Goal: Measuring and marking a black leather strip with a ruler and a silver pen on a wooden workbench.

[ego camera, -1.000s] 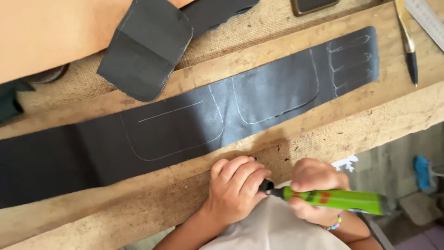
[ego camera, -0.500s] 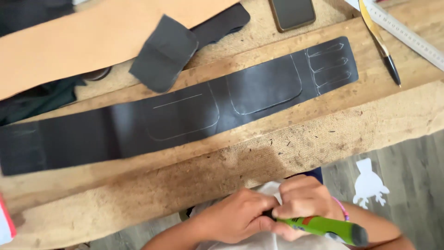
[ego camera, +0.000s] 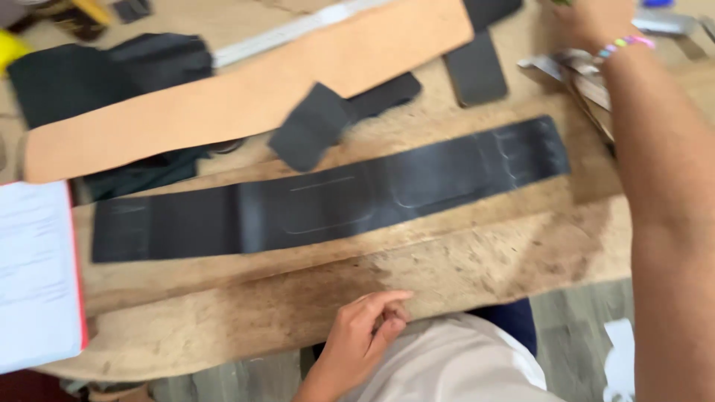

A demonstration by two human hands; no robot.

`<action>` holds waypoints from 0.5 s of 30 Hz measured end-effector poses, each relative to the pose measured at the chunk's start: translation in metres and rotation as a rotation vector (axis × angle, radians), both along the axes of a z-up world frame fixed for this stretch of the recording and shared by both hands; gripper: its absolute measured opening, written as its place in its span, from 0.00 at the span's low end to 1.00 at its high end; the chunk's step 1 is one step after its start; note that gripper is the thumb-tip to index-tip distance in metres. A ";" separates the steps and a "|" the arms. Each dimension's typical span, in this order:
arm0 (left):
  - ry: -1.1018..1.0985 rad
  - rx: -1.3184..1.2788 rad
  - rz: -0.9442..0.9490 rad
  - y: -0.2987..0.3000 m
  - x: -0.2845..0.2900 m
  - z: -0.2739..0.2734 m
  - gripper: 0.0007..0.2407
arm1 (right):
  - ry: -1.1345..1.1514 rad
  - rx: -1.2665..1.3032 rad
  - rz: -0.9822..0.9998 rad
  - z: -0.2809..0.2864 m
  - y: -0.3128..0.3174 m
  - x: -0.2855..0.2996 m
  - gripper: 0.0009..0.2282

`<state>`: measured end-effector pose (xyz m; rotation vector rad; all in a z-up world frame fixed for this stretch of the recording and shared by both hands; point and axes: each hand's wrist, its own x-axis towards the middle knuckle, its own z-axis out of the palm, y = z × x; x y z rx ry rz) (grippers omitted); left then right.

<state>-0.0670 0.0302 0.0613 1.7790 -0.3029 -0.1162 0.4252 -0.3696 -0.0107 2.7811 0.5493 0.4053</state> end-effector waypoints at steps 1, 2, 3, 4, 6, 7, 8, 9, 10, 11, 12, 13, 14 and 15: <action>0.011 0.007 0.073 0.004 -0.003 -0.001 0.12 | -0.007 -0.035 -0.065 -0.007 0.008 0.017 0.13; 0.010 0.011 0.096 0.011 -0.006 -0.003 0.12 | -0.008 -0.031 -0.043 -0.014 0.002 0.032 0.13; 0.035 0.055 0.179 0.017 -0.007 -0.005 0.11 | -0.011 -0.069 -0.110 -0.023 -0.005 0.050 0.17; 0.063 0.098 0.253 0.022 -0.009 -0.006 0.10 | -0.011 -0.109 -0.187 -0.032 -0.017 0.064 0.21; 0.058 0.149 0.334 0.040 -0.007 -0.014 0.09 | -0.092 0.104 0.019 -0.009 -0.008 0.038 0.13; 0.049 0.195 0.402 0.045 -0.003 -0.020 0.08 | -0.174 0.309 0.217 0.005 -0.016 0.022 0.07; 0.046 0.175 0.354 0.053 -0.001 -0.019 0.08 | -0.181 0.283 0.172 0.032 -0.016 -0.017 0.07; 0.004 0.239 0.411 0.059 0.003 -0.018 0.09 | -0.166 0.387 0.166 0.058 -0.013 -0.053 0.03; -0.045 0.310 0.479 0.068 0.007 -0.016 0.10 | -0.158 0.501 0.170 0.082 0.000 -0.084 0.03; -0.054 0.296 0.442 0.066 0.018 -0.008 0.10 | -0.173 0.487 0.136 0.092 -0.011 -0.114 0.03; -0.068 0.287 0.502 0.066 0.025 0.001 0.09 | -0.096 0.443 0.086 0.099 -0.014 -0.142 0.02; -0.079 0.277 0.561 0.068 0.033 0.008 0.09 | -0.018 0.401 0.037 0.105 -0.014 -0.171 0.03; -0.078 0.270 0.538 0.070 0.042 0.010 0.09 | -0.019 0.394 0.014 0.095 -0.017 -0.186 0.03; -0.069 0.291 0.498 0.071 0.051 0.012 0.09 | 0.057 0.273 -0.144 0.084 -0.021 -0.202 0.06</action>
